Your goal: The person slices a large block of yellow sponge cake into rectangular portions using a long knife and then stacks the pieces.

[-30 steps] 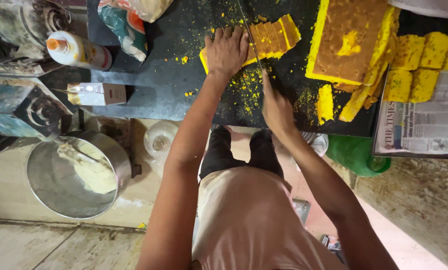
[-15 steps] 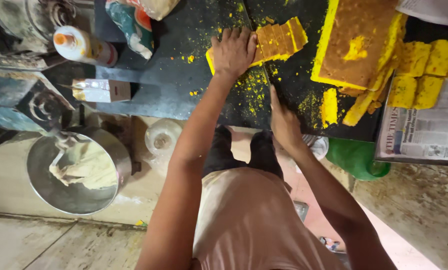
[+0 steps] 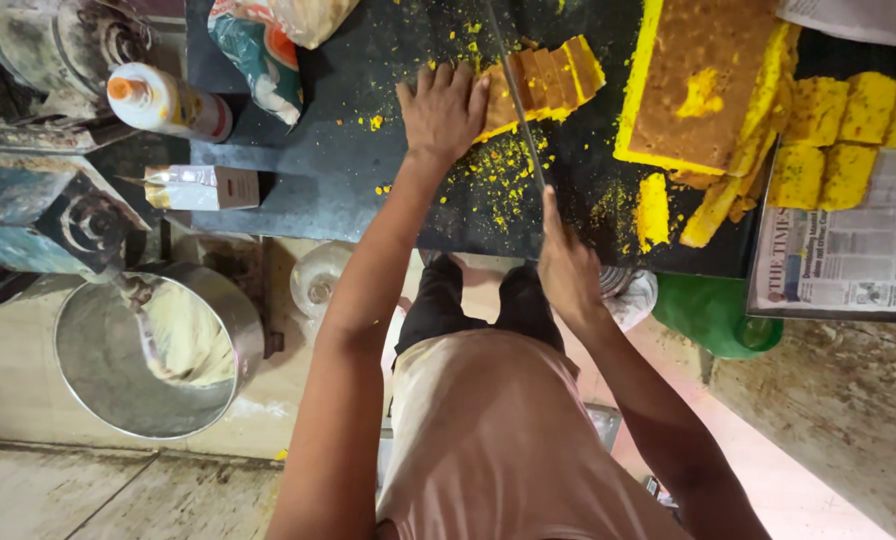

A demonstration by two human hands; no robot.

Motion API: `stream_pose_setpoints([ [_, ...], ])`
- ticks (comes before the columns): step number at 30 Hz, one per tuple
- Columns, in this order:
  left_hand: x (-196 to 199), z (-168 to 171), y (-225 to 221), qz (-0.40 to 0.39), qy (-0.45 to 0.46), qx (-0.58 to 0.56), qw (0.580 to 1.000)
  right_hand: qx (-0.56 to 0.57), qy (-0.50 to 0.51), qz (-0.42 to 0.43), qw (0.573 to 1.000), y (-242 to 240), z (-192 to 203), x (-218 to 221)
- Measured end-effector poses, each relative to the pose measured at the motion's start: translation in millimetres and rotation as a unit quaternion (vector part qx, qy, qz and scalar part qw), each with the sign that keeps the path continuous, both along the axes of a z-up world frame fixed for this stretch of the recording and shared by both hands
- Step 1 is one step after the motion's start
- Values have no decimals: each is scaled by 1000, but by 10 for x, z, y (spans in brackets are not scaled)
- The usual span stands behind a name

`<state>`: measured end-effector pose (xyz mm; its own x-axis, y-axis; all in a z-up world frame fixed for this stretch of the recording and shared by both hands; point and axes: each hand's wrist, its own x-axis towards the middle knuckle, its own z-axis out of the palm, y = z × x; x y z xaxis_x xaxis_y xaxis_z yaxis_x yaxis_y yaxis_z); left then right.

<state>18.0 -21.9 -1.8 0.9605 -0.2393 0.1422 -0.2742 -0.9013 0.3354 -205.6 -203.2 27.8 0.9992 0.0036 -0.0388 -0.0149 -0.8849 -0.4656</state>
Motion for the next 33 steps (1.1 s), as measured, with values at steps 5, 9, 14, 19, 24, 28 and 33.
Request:
stream_pose_setpoints([
  [5, -30, 63, 6, 13, 2, 2, 1000, -4, 54, -18, 998, 238, 256, 198],
  [9, -16, 110, -1, 15, 56, 0, 998, 11, 41, -15, 999, 293, 128, 278],
  [14, -9, 107, 6, 15, 68, 6, 998, -11, 51, -15, 999, 227, 14, 278],
  [19, -7, 67, -3, 28, -2, -5, 1000, 37, 13, 3, 999, 153, 346, -303],
  [24, -12, 73, 9, 28, 35, 1, 999, 37, -23, 21, 999, 176, 341, -158],
  [28, -21, 119, -13, 30, 54, -6, 998, -16, 25, 23, 999, 194, -16, 445],
  [33, -47, 194, 5, 22, 16, -2, 1000, -8, -20, 25, 999, 154, -59, -41],
])
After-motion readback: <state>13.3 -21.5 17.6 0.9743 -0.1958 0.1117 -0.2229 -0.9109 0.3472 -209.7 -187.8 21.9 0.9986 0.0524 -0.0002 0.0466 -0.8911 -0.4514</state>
